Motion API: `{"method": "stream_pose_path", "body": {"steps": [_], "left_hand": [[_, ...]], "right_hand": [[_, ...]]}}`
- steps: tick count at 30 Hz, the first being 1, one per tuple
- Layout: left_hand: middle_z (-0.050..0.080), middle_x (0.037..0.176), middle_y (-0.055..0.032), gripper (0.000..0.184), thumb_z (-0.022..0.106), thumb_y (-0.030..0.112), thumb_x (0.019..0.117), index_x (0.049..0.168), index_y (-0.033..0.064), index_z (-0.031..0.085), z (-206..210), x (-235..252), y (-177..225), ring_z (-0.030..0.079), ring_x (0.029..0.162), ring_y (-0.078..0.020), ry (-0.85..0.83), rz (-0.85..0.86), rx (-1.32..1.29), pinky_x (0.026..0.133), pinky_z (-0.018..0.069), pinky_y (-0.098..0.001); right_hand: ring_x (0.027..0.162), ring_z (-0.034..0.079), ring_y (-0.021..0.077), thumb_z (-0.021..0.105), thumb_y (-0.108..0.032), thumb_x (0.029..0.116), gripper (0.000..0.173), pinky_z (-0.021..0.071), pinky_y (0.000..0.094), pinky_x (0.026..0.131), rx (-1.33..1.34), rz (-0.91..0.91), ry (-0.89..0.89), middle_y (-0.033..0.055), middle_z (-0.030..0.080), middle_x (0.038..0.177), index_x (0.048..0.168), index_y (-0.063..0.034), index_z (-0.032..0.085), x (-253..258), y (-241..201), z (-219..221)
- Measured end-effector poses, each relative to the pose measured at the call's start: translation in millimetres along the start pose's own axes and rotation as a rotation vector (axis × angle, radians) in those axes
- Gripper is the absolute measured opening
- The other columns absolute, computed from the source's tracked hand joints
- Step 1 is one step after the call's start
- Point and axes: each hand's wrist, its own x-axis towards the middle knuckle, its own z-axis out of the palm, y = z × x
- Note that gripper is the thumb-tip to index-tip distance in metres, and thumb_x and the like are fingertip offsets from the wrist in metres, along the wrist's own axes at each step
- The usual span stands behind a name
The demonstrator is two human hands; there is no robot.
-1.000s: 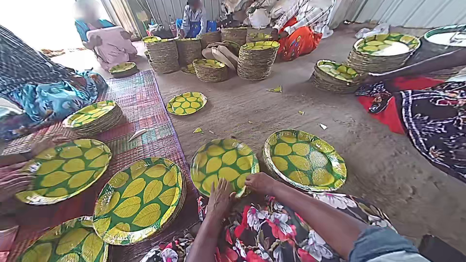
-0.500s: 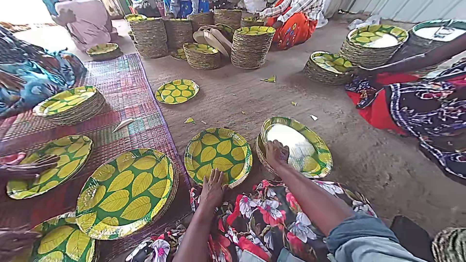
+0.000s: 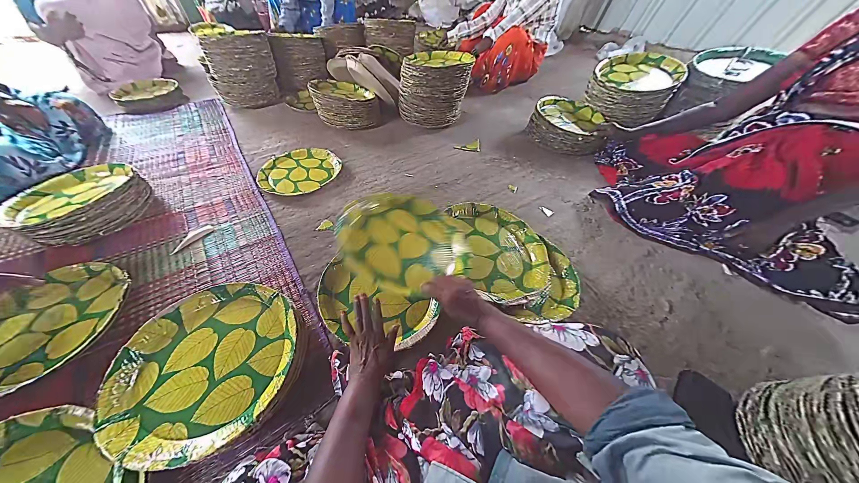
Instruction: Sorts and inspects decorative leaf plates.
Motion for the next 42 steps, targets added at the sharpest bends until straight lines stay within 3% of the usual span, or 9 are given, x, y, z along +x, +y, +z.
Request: {"method": "stream_pose_path", "body": {"steps": [4,9,16,19,23,28,34,39,42], "left_hand": [[0.052,0.151,-0.0252,0.059,0.047,0.039,0.1054,0.146,-0.0029,0.054,0.8,-2.4,1.7,0.046,0.145,-0.0422,-0.192,0.022,0.072,0.121,0.0195,-0.0697],[0.052,0.152,-0.0196,0.053,0.037,0.04,0.1109,0.14,0.0029,0.06,-9.1,16.0,7.4,0.048,0.143,-0.036,-0.738,-0.174,0.094,0.12,0.0305,-0.0574],[0.06,0.136,-0.0227,0.043,0.047,0.033,0.1085,0.134,0.0008,0.062,-11.4,16.4,6.4,0.056,0.131,-0.0379,-0.727,-0.186,0.09,0.109,0.0426,-0.0548],[0.039,0.16,-0.0285,0.064,0.054,0.034,0.1054,0.157,0.0005,0.038,-9.8,7.6,6.5,0.038,0.149,-0.0415,-0.47,-0.171,0.019,0.122,0.0262,-0.0597],[0.047,0.151,-0.0347,0.065,0.05,0.042,0.1008,0.146,-0.0055,0.052,3.1,-0.8,1.6,0.045,0.142,-0.0521,0.124,0.045,0.085,0.113,0.0258,-0.0744],[0.026,0.169,-0.016,0.063,0.032,0.045,0.1111,0.161,0.0055,0.033,-6.8,8.4,2.4,0.02,0.159,-0.0317,-0.738,-0.121,0.096,0.127,0.011,-0.057],[0.037,0.164,-0.0176,0.059,0.035,0.045,0.1107,0.155,0.0067,0.045,-6.3,10.8,2.5,0.035,0.153,-0.0341,-0.71,-0.136,0.075,0.123,0.0238,-0.0565],[0.059,0.141,-0.0232,0.053,0.042,0.041,0.1095,0.143,0.0039,0.058,-9.7,12.2,7.9,0.055,0.132,-0.0403,-0.662,-0.128,0.087,0.109,0.0427,-0.0582],[0.041,0.16,-0.0234,0.056,0.043,0.039,0.1089,0.152,0.0046,0.048,-9.1,13.2,7.3,0.036,0.151,-0.039,-0.69,-0.184,0.074,0.121,0.0285,-0.0588]], "right_hand": [[0.119,0.067,0.043,0.051,-0.026,0.1075,0.038,0.0506,0.0594,0.101,0.085,-0.108,-0.333,0.0252,0.07,0.123,0.127,-0.0001,0.07,3.7,0.3,16.9],[0.159,0.014,0.041,0.066,-0.043,0.0993,0.089,0.0095,0.0723,0.122,-0.017,0.741,-0.456,0.0273,0.021,0.169,0.163,0.0008,0.022,8.5,22.5,-1.0],[0.152,0.035,0.0382,0.042,-0.003,0.1066,0.052,0.0368,0.0607,0.115,-0.059,1.03,-0.314,0.0219,0.036,0.164,0.159,-0.0056,0.038,12.9,40.7,-11.8],[0.151,0.041,0.0356,0.042,-0.001,0.1067,0.05,0.0408,0.0569,0.114,-0.049,0.703,-0.125,0.0174,0.041,0.163,0.156,-0.0061,0.044,12.8,27.0,-9.1],[0.141,0.053,0.0365,0.043,0.01,0.0988,0.056,0.0481,0.0554,0.109,0.131,0.12,-0.351,0.018,0.052,0.155,0.149,-0.0099,0.056,1.9,1.2,17.9],[0.156,0.031,0.0345,0.041,-0.048,0.1098,0.056,0.0127,0.0661,0.125,0.205,0.184,-0.738,0.0157,0.041,0.163,0.153,-0.0135,0.051,2.3,4.0,16.4],[0.148,0.038,0.0441,0.052,-0.036,0.1069,0.059,0.0323,0.0648,0.115,0.04,1.011,-0.555,0.0297,0.043,0.155,0.147,0.0078,0.047,8.0,32.2,-3.6],[0.143,0.043,0.0438,0.048,-0.029,0.107,0.047,0.0394,0.0623,0.111,0.031,1.056,-0.714,0.0303,0.045,0.152,0.131,0.009,0.061,6.9,31.4,-9.7],[0.139,0.049,0.0445,0.051,-0.021,0.106,0.042,0.0432,0.0611,0.109,0.0,1.064,-0.715,0.0302,0.049,0.149,0.134,0.0091,0.059,6.4,28.3,-7.4]]}}
